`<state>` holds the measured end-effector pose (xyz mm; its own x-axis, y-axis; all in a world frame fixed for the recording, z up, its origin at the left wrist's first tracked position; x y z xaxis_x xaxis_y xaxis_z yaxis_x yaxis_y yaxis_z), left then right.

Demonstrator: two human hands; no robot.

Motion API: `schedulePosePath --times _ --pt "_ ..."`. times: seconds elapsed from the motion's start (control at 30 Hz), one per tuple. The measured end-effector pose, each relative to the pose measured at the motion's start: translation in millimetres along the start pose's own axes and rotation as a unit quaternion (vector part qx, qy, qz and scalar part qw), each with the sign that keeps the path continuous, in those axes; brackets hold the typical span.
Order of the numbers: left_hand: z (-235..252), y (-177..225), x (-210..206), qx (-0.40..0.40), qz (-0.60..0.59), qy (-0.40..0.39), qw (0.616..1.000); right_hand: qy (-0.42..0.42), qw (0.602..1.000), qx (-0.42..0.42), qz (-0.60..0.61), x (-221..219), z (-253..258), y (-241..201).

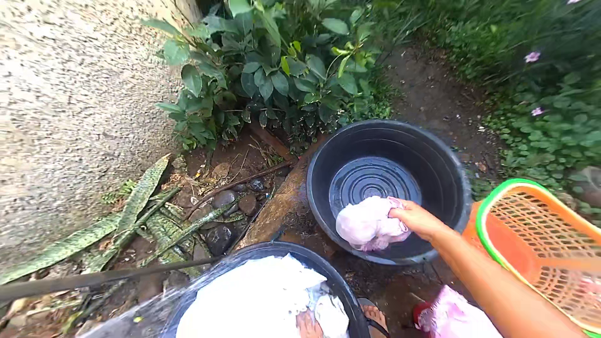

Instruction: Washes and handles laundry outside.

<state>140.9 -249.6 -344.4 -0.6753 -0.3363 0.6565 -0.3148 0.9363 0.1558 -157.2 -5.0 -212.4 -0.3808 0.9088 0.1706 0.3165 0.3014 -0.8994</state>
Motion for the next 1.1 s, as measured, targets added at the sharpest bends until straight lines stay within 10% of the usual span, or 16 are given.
schedulePosePath --times 0.2,0.33,0.47,0.67,0.83,1.1 --pt "-17.6 55.4 117.9 -0.15 -0.152 -0.028 0.977 0.085 0.983 0.073 0.146 28.5 -176.2 -75.3" --pt "-76.5 150.9 192.8 -0.359 -0.519 -0.076 0.772 0.132 0.952 0.129 0.243 35.0 -257.7 -87.3" --pt "-108.5 206.0 196.3 -0.448 -0.598 -0.246 0.617 0.177 0.955 0.197 0.132 39.0 -281.6 -51.8" --pt "-116.8 225.4 176.4 -0.438 -0.34 -0.366 0.747 0.284 0.925 0.094 0.233 29.5 -304.8 20.1" --pt "-107.6 189.4 181.4 -0.399 -0.173 -0.198 0.878 0.355 0.899 0.071 0.248 46.2 -347.5 52.9" --pt "-113.6 41.7 134.5 -0.249 -0.312 -0.084 0.913 0.388 0.89 -0.214 -0.112 7.6 -294.9 224.5"
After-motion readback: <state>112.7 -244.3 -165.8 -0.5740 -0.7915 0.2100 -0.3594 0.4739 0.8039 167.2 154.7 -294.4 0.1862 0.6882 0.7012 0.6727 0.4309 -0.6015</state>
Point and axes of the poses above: each hand's wrist, its own z-axis towards the middle knuckle, its own x-axis out of the back of the hand, y = z × x, the point moved 1 cm from there along z, towards the middle knuckle, and after that the axes turned 4 degrees about z, right-handed, at the moved point
